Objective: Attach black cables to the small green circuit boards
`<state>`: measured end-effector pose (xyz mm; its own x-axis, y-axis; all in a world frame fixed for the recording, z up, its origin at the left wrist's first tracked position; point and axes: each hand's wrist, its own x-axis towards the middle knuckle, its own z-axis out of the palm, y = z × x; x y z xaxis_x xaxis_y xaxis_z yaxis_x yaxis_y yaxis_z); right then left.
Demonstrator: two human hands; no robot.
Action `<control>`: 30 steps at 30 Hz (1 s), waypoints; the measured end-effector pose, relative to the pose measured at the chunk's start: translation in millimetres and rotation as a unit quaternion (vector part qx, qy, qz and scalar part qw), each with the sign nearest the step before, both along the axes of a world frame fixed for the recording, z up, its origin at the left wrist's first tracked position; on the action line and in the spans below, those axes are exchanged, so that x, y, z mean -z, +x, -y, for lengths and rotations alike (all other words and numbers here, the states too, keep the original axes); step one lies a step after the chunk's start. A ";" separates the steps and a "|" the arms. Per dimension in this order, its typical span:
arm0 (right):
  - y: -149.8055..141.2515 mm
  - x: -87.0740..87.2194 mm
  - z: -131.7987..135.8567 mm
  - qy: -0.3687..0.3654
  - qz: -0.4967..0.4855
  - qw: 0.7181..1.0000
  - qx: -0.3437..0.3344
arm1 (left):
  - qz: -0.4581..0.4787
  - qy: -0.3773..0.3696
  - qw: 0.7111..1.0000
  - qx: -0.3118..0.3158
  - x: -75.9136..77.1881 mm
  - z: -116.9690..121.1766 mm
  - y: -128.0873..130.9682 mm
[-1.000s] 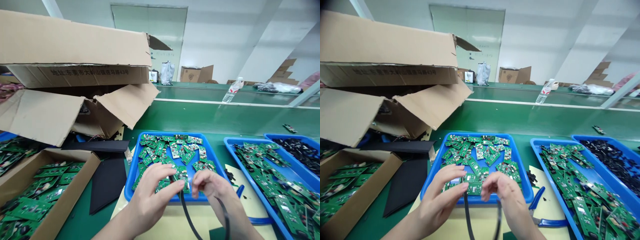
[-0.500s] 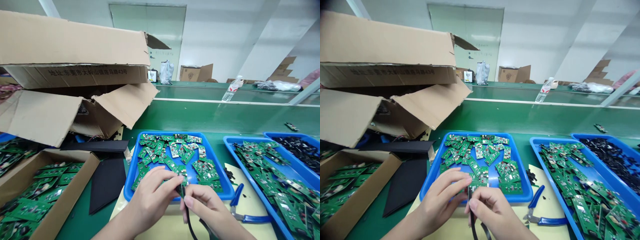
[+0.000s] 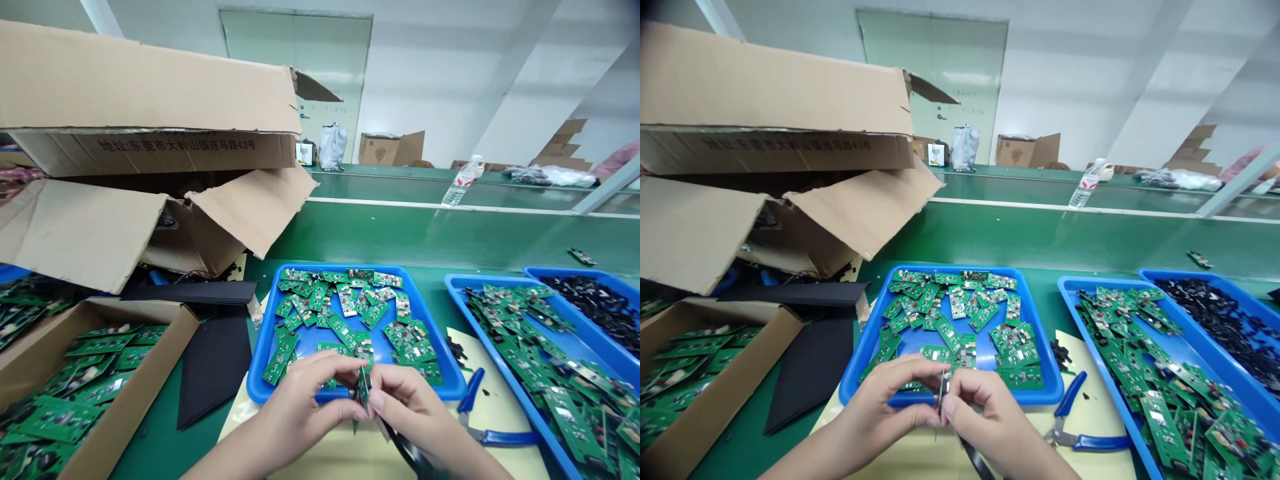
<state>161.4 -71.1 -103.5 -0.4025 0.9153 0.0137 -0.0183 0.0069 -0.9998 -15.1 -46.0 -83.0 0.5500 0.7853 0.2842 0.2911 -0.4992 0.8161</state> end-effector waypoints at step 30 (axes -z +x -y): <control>8.9 -0.3 -13.3 0.079 -0.168 0.962 0.201 | 0.140 -0.300 0.943 0.039 -7.1 -2.7 4.3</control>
<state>170.3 -57.8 -103.2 0.0355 0.9720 0.2323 -0.3050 0.2319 -0.9237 -10.9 -43.3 -75.8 0.5815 0.8116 -0.0557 0.0043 0.0654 0.9978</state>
